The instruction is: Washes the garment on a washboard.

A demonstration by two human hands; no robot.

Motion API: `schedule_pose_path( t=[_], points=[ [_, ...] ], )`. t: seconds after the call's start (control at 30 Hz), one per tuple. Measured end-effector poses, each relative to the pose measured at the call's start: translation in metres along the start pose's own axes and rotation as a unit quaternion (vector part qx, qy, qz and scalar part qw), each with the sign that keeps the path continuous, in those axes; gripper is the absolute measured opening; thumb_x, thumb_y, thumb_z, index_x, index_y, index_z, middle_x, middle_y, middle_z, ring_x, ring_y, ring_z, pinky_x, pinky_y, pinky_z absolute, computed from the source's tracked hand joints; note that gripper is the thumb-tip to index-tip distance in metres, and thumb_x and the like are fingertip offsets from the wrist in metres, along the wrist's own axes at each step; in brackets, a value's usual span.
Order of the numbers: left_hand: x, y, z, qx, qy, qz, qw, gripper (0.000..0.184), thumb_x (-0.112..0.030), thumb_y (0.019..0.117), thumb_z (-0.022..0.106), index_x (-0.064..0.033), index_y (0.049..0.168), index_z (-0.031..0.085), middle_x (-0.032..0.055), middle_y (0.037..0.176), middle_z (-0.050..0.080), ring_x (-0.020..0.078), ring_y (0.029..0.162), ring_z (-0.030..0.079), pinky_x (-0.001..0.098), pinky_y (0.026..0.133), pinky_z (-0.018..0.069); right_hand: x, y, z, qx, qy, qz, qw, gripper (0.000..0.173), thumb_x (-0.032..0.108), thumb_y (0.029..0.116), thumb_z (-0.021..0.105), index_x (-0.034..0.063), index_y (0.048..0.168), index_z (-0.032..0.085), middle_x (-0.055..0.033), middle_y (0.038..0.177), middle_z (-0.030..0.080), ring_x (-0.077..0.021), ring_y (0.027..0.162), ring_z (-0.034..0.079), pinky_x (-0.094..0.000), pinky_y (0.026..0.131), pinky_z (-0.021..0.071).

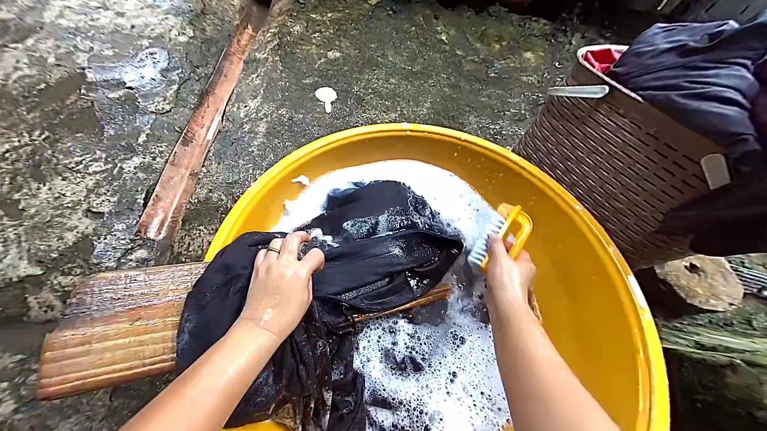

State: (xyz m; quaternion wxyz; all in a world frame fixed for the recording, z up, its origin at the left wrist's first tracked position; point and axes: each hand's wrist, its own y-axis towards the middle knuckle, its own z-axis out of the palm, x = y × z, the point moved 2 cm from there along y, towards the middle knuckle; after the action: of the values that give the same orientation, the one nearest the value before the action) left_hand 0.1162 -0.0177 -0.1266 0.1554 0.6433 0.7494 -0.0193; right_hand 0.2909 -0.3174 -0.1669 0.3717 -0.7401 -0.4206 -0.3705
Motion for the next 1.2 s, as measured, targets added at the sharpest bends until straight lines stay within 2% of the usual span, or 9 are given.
schedule_pose_path(
  t=[0.07, 0.23, 0.4, 0.57, 0.73, 0.83, 0.9, 1.03, 1.2],
  points=[
    [0.002, -0.006, -0.002, 0.006, 0.033, -0.001, 0.999, 0.016, -0.005, 0.0914, 0.062, -0.0134, 0.089, 0.075, 0.0158, 0.131, 0.066, 0.0409, 0.127, 0.057, 0.0649, 0.103, 0.0412, -0.034, -0.014, -0.026, -0.044, -0.121, -0.014, 0.992, 0.064, 0.040, 0.0964, 0.071, -0.0060, 0.138, 0.055, -0.0310, 0.130, 0.061, -0.0438, 0.123, 0.060, -0.0620, 0.105, 0.0455],
    [-0.008, -0.024, -0.016, 0.089, 0.085, -0.071, 0.990, 0.045, -0.051, 0.0889, 0.070, -0.0188, 0.120, 0.076, 0.0204, 0.152, 0.051, 0.0473, 0.149, 0.031, 0.0784, 0.115, 0.0125, -0.112, -0.077, -0.046, -0.058, -0.263, 0.139, 0.953, 0.067, 0.026, 0.0990, 0.067, -0.0080, 0.150, 0.041, -0.0345, 0.141, 0.054, -0.0460, 0.133, 0.054, -0.0574, 0.111, 0.0440],
    [-0.001, -0.028, -0.015, 0.136, 0.098, -0.112, 0.980, 0.065, -0.069, 0.0797, 0.071, -0.0301, 0.131, 0.069, 0.0198, 0.155, 0.046, 0.0432, 0.145, 0.041, 0.0703, 0.115, 0.0252, -0.044, -0.153, 0.010, 0.102, -0.097, -0.060, 0.988, 0.057, 0.020, 0.0930, 0.075, -0.0091, 0.137, 0.054, -0.0250, 0.116, 0.069, -0.0317, 0.106, 0.070, -0.0500, 0.096, 0.0561],
    [0.005, -0.021, -0.023, 0.172, 0.088, -0.115, 0.975, 0.064, -0.039, 0.0739, 0.084, -0.0292, 0.135, 0.067, 0.0172, 0.153, 0.049, 0.0409, 0.137, 0.048, 0.0642, 0.106, 0.0365, 0.014, -0.224, 0.067, 0.292, -0.242, -0.337, 0.862, 0.069, 0.042, 0.0849, 0.076, 0.0018, 0.139, 0.061, -0.0167, 0.115, 0.072, -0.0291, 0.094, 0.074, -0.0483, 0.080, 0.0619],
    [0.006, -0.024, -0.020, 0.179, 0.069, -0.127, 0.973, 0.065, -0.061, 0.0777, 0.080, -0.0333, 0.134, 0.066, 0.0173, 0.157, 0.044, 0.0404, 0.142, 0.043, 0.0646, 0.112, 0.0309, -0.030, -0.075, 0.016, 0.183, -0.451, -0.166, 0.857, 0.064, 0.044, 0.0969, 0.068, 0.0039, 0.144, 0.054, -0.0274, 0.123, 0.068, -0.0470, 0.108, 0.069, -0.0674, 0.090, 0.0537],
    [0.006, -0.023, -0.016, 0.169, 0.067, -0.127, 0.975, 0.063, -0.060, 0.0774, 0.081, -0.0332, 0.133, 0.066, 0.0158, 0.157, 0.045, 0.0393, 0.142, 0.043, 0.0651, 0.112, 0.0293, -0.015, -0.050, 0.010, 0.143, -0.459, -0.019, 0.877, 0.068, 0.047, 0.1004, 0.062, 0.0014, 0.147, 0.044, -0.0284, 0.123, 0.066, -0.0452, 0.115, 0.066, -0.0631, 0.096, 0.0523],
    [0.005, -0.024, -0.011, 0.151, 0.063, -0.122, 0.979, 0.064, -0.060, 0.0760, 0.082, -0.0311, 0.131, 0.067, 0.0150, 0.156, 0.047, 0.0394, 0.142, 0.044, 0.0658, 0.113, 0.0290, 0.007, -0.105, 0.032, 0.189, -0.391, -0.062, 0.899, 0.066, 0.045, 0.0984, 0.065, 0.0003, 0.143, 0.048, -0.0247, 0.113, 0.070, -0.0408, 0.105, 0.070, -0.0602, 0.091, 0.0558],
    [0.008, -0.030, -0.013, 0.108, 0.065, -0.105, 0.987, 0.063, -0.046, 0.0722, 0.086, -0.0160, 0.126, 0.071, 0.0150, 0.149, 0.055, 0.0382, 0.138, 0.051, 0.0637, 0.113, 0.0324, 0.015, -0.208, 0.079, 0.262, -0.292, -0.364, 0.845, 0.066, 0.047, 0.0875, 0.075, 0.0011, 0.133, 0.065, -0.0169, 0.105, 0.074, -0.0310, 0.083, 0.075, -0.0507, 0.070, 0.0624],
    [0.008, -0.035, -0.012, 0.121, 0.059, -0.093, 0.987, 0.056, -0.059, 0.0779, 0.080, -0.0258, 0.123, 0.073, 0.0165, 0.152, 0.052, 0.0398, 0.140, 0.048, 0.0638, 0.114, 0.0311, 0.019, -0.072, 0.073, 0.224, -0.438, -0.222, 0.842, 0.063, 0.048, 0.0978, 0.066, 0.0020, 0.139, 0.053, -0.0280, 0.120, 0.067, -0.0471, 0.103, 0.070, -0.0662, 0.082, 0.0562]
  ],
)
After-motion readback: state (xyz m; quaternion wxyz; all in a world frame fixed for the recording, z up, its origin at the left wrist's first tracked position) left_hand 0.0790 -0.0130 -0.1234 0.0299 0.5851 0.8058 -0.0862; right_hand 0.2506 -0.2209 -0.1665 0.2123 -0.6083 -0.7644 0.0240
